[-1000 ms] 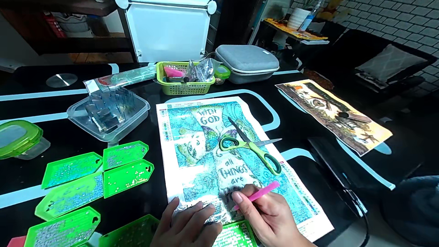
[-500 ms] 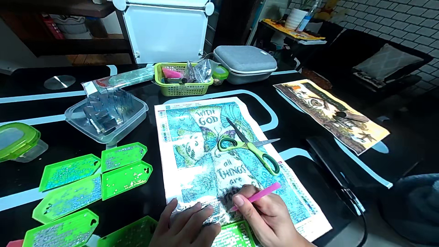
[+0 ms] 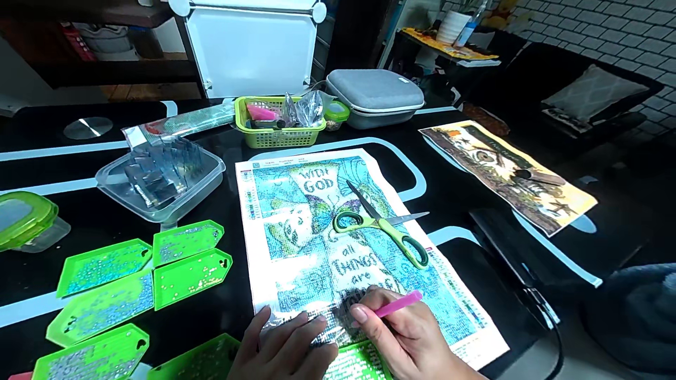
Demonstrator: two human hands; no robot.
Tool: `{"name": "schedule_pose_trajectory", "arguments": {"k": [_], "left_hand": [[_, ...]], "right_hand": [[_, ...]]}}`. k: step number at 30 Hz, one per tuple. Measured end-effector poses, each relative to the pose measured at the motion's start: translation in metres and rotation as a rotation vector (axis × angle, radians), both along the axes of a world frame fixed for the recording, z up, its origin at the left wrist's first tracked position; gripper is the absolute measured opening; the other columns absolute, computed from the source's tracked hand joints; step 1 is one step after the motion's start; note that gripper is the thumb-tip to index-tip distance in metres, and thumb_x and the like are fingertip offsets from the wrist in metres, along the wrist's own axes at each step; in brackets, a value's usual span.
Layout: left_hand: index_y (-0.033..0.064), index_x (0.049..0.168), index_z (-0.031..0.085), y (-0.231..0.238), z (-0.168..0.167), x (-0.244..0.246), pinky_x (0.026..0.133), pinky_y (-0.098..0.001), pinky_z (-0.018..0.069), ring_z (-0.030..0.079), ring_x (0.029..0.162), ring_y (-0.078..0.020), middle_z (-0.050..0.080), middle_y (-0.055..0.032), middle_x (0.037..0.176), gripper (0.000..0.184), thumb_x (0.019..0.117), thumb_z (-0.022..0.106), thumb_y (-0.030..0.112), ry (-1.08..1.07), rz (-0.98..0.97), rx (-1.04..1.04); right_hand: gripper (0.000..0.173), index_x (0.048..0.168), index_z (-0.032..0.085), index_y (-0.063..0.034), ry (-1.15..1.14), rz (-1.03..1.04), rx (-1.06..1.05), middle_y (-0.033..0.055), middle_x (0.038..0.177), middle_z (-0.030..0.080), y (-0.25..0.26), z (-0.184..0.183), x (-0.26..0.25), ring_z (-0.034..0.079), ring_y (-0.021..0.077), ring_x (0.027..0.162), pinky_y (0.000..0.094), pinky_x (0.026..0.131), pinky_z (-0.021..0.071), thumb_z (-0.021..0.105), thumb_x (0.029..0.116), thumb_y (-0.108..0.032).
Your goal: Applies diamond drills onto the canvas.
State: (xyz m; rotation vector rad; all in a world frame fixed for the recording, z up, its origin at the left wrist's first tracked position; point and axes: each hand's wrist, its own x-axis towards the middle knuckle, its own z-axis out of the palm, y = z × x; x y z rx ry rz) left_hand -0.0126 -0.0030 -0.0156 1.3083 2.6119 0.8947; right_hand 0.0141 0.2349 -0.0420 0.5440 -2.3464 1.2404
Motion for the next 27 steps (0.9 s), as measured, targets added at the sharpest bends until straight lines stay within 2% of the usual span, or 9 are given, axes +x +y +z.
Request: {"name": "schedule_pose_trajectory", "arguments": {"k": [7,23,27], "left_hand": [[0.0187,0.118,0.075,-0.0003,-0.0009,0.0007,0.116,-0.0604,0.0276,0.062,0.128,-0.0267,0.069,-0.0061,0.135,0.041,0.0884,0.075,0.047,-0.003,0.002,0.006],[0.0183,0.118,0.075,-0.0003,-0.0022,0.0010,0.117,-0.0597,0.0268,0.062,0.128,-0.0266,0.069,-0.0062,0.134,0.042,0.0879,0.075,0.047,0.005,0.007,0.017],[0.0188,0.119,0.075,-0.0003,-0.0013,0.0009,0.117,-0.0598,0.0263,0.061,0.129,-0.0262,0.069,-0.0056,0.135,0.042,0.0882,0.075,0.047,0.002,0.006,0.013]], "right_hand": [[0.029,0.093,0.059,-0.0048,-0.017,-0.047,-0.154,0.0017,0.072,0.057,0.0021,-0.0022,0.0019,0.056,-0.0003,0.063,0.0136,0.058,0.0474,0.049,0.1108,-0.026],[0.027,0.093,0.062,-0.0026,0.037,-0.020,-0.024,0.0059,0.077,0.061,0.0011,-0.0022,0.0040,0.061,0.0049,0.069,0.0154,0.065,0.0510,0.053,0.1088,-0.022],[0.027,0.094,0.062,-0.0039,0.012,-0.023,-0.105,0.0036,0.075,0.062,0.0044,-0.0013,0.0072,0.060,0.0017,0.065,0.0142,0.061,0.0505,0.052,0.1095,-0.024]]}}
